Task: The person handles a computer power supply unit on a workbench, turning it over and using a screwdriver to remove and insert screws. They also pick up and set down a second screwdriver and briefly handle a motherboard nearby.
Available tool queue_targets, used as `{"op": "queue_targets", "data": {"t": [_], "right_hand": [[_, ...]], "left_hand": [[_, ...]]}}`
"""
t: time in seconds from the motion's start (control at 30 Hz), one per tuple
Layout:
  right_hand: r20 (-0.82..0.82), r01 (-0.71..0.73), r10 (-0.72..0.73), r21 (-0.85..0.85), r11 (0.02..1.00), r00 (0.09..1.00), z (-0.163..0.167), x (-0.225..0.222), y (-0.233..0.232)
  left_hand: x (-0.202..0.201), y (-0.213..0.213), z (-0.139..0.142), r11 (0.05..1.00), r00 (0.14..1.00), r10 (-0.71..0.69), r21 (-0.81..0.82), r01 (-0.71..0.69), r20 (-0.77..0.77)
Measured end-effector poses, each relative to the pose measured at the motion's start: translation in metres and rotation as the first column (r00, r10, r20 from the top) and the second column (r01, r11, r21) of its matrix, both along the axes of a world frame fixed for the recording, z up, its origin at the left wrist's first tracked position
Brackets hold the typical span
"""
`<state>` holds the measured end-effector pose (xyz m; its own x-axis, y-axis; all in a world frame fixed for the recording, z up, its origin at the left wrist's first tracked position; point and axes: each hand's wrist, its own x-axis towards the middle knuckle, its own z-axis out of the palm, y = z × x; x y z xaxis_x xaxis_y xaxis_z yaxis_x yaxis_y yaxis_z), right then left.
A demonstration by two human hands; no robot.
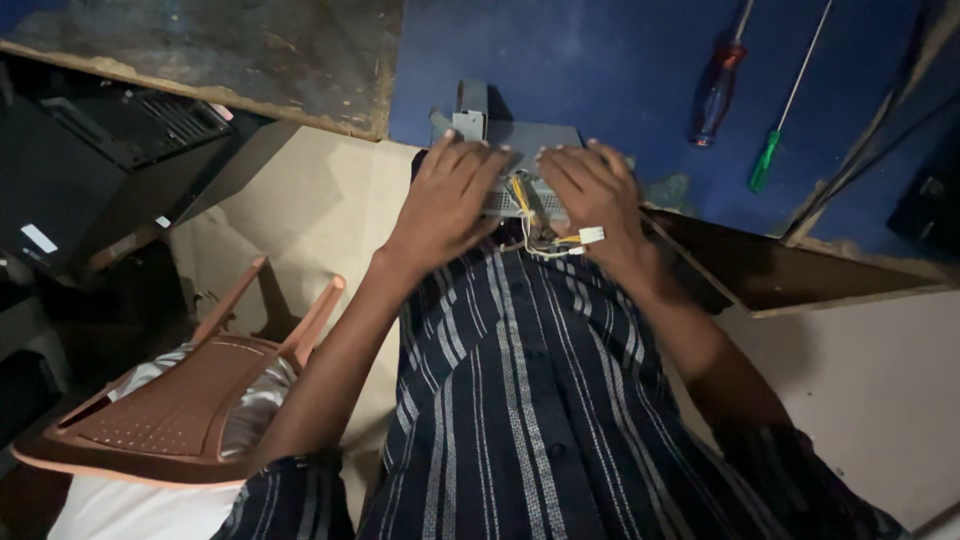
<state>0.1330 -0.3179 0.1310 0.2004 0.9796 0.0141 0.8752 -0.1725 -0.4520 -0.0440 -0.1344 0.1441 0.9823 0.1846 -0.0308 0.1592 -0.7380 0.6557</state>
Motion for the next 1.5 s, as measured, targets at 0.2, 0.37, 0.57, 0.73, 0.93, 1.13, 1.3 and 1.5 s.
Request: {"op": "queue_targets", "data": {"t": [0.2, 0.37, 0.57, 0.73, 0.93, 1.13, 1.3, 1.5], "right_hand": [[-0.025, -0.011, 0.014, 0.08, 0.997, 1.0, -0.005, 0.005, 0.006], [-0.046, -0.021, 0.025, 0.098, 0.995, 0.999, 0.003, 0.008, 0.009], [-0.054, 0.009, -0.004, 0.093, 0.996, 0.999, 0.01, 0.007, 0.011], [-0.084, 0.088, -0.082, 0.068, 0.994, 0.993, 0.013, 0.004, 0.011], [-0.088, 0.082, -0.075, 0.075, 0.994, 0.993, 0.016, 0.008, 0.02], [-0.151, 0.101, -0.093, 0.049, 0.994, 0.984, 0.024, 0.014, 0.026], [-0.15, 0.11, -0.107, 0.017, 0.994, 0.983, 0.03, 0.018, 0.032], [-0.165, 0.051, -0.049, 0.007, 0.999, 0.985, 0.041, 0.033, 0.048]], "left_hand": [[-0.005, -0.003, -0.008, 0.996, 0.996, 0.063, -0.07, -0.058, 0.063], [-0.001, -0.001, -0.006, 0.998, 0.997, 0.06, -0.035, -0.058, 0.055], [-0.002, -0.004, 0.001, 0.983, 0.974, 0.167, -0.107, -0.152, 0.151], [-0.021, -0.014, 0.002, 0.882, 0.93, 0.36, -0.353, -0.312, 0.077], [-0.018, -0.015, -0.015, 0.851, 0.899, 0.435, -0.349, -0.392, 0.05], [-0.01, -0.004, -0.019, 0.848, 0.891, 0.446, -0.359, -0.389, 0.089], [-0.003, -0.001, -0.004, 0.858, 0.891, 0.443, -0.333, -0.39, 0.096], [0.012, 0.023, 0.02, 0.963, 0.958, 0.26, -0.114, -0.246, 0.125]]}}
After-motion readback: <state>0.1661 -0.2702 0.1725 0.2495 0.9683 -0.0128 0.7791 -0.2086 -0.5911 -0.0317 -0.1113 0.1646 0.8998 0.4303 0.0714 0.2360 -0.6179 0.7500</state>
